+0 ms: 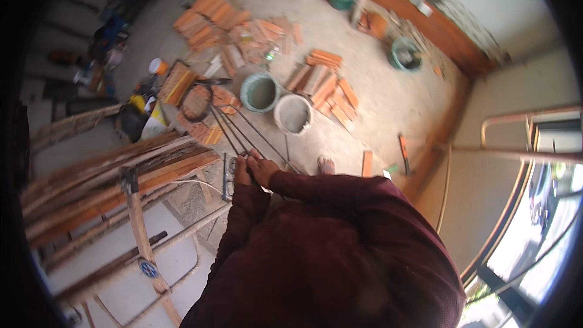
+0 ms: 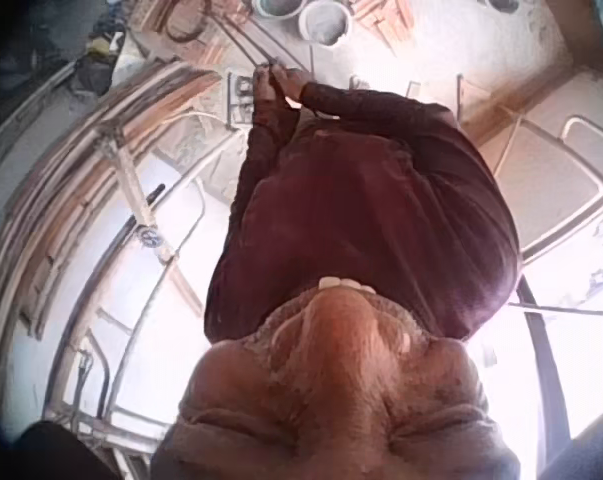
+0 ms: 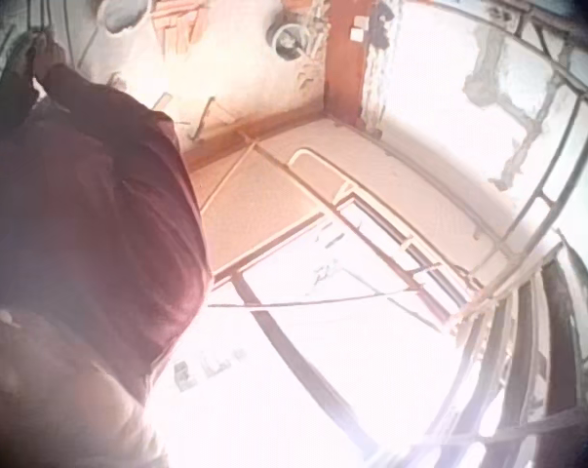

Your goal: The person bends a metal rod using a manual bending tool clamped to a wooden beam. They repeatedly adjust the rod's position and apply force to create bends. The person then walks across the construction site carrying the bent rod.

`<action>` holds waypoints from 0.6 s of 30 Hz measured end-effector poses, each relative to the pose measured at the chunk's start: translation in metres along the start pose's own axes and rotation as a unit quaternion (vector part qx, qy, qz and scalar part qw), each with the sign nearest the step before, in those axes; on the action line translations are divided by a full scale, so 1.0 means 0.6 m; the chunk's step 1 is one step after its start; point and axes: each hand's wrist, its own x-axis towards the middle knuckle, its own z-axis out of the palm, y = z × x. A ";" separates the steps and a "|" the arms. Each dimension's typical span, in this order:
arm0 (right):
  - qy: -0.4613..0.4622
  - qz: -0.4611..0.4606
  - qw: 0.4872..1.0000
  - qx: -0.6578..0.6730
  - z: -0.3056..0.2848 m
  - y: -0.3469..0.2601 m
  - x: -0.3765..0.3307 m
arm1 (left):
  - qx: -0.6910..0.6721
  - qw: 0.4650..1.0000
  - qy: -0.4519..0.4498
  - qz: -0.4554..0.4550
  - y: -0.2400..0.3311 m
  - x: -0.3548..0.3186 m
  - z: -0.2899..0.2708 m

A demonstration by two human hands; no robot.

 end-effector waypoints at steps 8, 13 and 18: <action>0.052 0.018 0.997 -0.047 -0.047 0.012 -0.019 | 0.067 0.965 -0.075 -0.242 -0.030 0.074 -0.008; 0.055 0.098 0.985 -0.130 -0.097 0.136 -0.064 | 0.137 0.952 0.059 -0.267 -0.046 0.110 0.063; 0.036 0.094 0.912 -0.398 -0.099 0.471 -0.295 | 0.028 0.942 -0.026 -0.334 -0.037 0.267 -0.061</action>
